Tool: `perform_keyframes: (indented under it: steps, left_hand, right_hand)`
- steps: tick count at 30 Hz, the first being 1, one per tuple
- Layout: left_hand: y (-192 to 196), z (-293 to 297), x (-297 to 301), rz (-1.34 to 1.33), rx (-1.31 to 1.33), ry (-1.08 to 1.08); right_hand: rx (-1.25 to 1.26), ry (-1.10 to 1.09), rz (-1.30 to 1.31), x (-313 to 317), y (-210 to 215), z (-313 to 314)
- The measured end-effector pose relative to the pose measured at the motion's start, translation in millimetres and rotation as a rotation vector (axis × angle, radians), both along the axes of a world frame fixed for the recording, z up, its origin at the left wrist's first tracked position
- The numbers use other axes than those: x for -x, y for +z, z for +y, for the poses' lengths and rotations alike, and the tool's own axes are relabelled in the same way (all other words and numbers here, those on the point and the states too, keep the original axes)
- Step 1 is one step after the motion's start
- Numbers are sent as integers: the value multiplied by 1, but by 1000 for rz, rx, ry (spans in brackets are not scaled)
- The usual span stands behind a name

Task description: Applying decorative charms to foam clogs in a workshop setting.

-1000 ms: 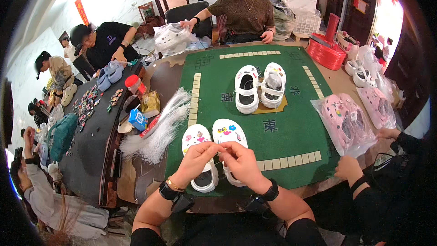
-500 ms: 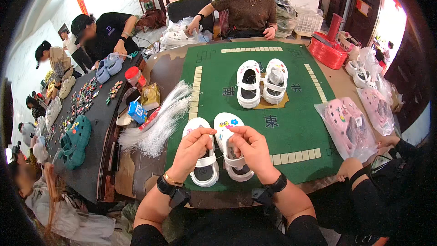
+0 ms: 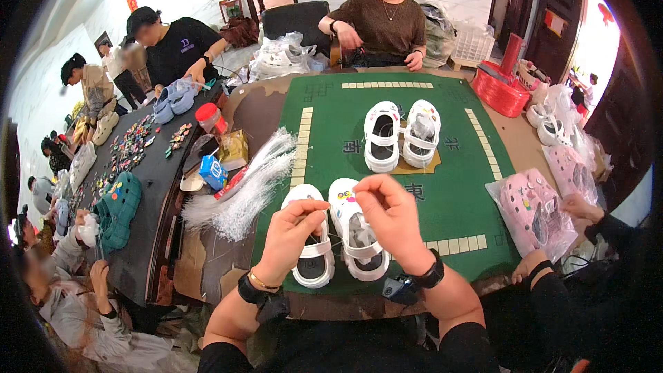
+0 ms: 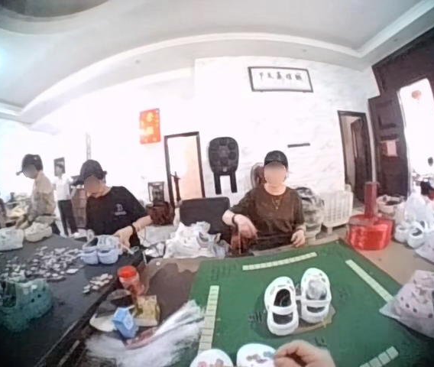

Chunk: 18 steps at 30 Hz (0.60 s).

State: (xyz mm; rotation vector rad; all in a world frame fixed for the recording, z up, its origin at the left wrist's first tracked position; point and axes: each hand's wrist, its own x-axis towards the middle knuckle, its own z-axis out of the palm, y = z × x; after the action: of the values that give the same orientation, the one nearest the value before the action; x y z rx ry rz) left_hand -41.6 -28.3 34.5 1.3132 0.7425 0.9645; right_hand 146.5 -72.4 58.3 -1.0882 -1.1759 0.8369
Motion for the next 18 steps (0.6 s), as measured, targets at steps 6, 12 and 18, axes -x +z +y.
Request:
perform_keyframes:
  steps: [6, 12, 18]
  left_hand:
    - [-2, -3, -3, 28, -61, 40]
    - [-7, -3, -7, 59, -122, 85]
    - [-14, -5, -11, 101, -176, 114]
  right_hand:
    - [78, 83, -31, 12, -32, 2]
    - [66, 104, -11, 19, -34, 4]
    - [-18, 53, -116, 23, -45, 4]
